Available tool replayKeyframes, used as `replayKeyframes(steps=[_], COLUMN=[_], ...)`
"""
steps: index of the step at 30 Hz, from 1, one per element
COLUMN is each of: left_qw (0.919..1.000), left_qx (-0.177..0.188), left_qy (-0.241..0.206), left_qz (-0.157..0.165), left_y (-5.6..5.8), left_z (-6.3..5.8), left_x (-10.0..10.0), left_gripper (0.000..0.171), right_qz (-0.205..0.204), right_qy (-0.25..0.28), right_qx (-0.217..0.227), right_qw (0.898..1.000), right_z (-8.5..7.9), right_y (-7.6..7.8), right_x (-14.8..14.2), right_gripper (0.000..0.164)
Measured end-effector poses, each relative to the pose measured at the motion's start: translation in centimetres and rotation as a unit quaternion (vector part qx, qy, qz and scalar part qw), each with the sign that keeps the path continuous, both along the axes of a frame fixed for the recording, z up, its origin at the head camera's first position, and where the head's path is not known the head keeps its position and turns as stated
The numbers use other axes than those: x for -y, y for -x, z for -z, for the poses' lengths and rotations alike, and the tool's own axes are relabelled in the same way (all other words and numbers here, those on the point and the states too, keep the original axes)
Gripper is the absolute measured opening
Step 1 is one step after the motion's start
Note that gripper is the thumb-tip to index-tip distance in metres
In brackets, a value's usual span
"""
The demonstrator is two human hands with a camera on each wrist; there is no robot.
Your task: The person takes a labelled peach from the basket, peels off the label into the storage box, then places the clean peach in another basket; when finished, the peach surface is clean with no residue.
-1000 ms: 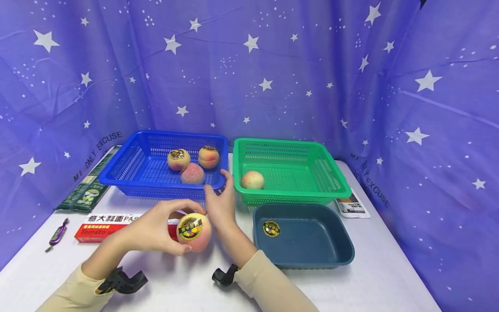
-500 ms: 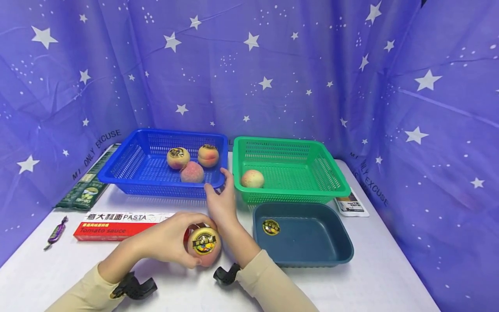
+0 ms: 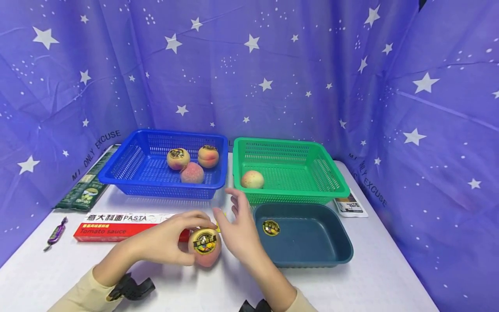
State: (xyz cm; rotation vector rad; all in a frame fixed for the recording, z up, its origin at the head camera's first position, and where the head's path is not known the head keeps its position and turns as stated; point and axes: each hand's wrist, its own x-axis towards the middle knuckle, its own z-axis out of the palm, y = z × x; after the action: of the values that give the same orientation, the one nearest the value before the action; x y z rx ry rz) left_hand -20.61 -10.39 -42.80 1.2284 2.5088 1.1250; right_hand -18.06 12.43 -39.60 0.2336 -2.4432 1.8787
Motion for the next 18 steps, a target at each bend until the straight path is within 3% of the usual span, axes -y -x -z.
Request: replayKeyframes(steps=[4, 8, 18], left_qw=[0.9997, 0.9982, 0.9939], left_qx=[0.01, 0.036, 0.077], left_qy=[-0.02, -0.047, -0.079], left_qz=[-0.005, -0.009, -0.011], left_y=[-0.1, -0.1, 0.1], left_z=[0.1, 0.2, 0.6], left_x=[0.1, 0.2, 0.4], left_gripper=[0.07, 0.065, 0.057], right_qz=[-0.015, -0.023, -0.021], right_qy=[-0.077, -0.153, -0.213], right_qx=[-0.044, -0.059, -0.087], right_qw=[0.996, 0.986, 0.973], right_z=[0.6, 1.2, 2.0], right_y=[-2.5, -3.9, -4.4], right_x=[-0.8, -0.9, -0.7], right_gripper=[0.034, 0.028, 0.029])
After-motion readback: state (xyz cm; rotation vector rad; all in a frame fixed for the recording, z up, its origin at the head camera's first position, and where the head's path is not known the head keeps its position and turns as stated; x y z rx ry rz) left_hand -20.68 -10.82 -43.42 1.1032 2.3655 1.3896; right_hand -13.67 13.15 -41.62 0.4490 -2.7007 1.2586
